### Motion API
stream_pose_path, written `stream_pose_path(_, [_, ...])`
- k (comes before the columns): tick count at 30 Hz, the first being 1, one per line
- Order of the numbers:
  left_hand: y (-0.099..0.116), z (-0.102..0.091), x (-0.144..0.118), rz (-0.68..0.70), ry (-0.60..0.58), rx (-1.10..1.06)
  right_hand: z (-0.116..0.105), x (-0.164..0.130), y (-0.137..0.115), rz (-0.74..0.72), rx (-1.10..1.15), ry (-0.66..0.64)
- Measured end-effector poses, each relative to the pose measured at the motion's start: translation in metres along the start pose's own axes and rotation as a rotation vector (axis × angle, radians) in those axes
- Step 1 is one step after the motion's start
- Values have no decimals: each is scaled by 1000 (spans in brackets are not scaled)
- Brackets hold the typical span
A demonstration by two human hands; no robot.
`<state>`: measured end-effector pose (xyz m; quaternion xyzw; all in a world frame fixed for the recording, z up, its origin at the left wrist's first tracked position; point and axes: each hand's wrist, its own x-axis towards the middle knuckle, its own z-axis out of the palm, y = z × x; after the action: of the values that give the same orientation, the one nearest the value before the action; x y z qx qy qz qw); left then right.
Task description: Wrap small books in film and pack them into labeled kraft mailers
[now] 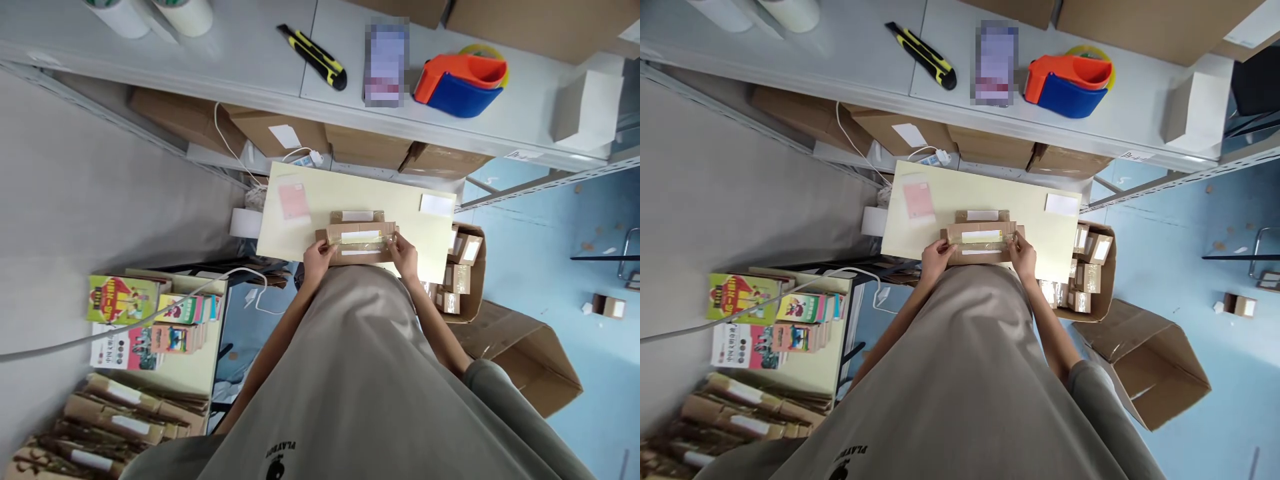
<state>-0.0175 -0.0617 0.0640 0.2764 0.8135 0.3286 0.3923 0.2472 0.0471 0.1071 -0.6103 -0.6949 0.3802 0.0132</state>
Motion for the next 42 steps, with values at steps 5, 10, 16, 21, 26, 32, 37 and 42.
stream_pose_path(5, [14, -17, 6, 38, 31, -170, -22, -10, -7, 73, 292, 166])
stream_pose_path(10, [55, -41, 12, 256, 24, -331, -77, -22, -20, -54, 471, 390])
stream_pose_path(16, [84, -55, 16, 427, 40, -348, -90, -9, -26, -94, 537, 490])
stream_pose_path(21, [45, -35, 39, 345, 76, -280, -50, 15, -5, -113, 505, 398])
stream_pose_path(26, [-15, -2, 53, 117, 105, -223, 8, 30, 20, -11, 483, 214])
stream_pose_path(32, [-64, 4, 55, -18, 36, -123, 40, 41, 55, 42, 355, 11])
stream_pose_path(37, [-45, -1, 97, 28, 46, -151, 32, 88, 56, 11, 493, 161])
stream_pose_path(42, [0, 5, 132, 136, -54, -306, 27, 117, 29, 28, 654, 161])
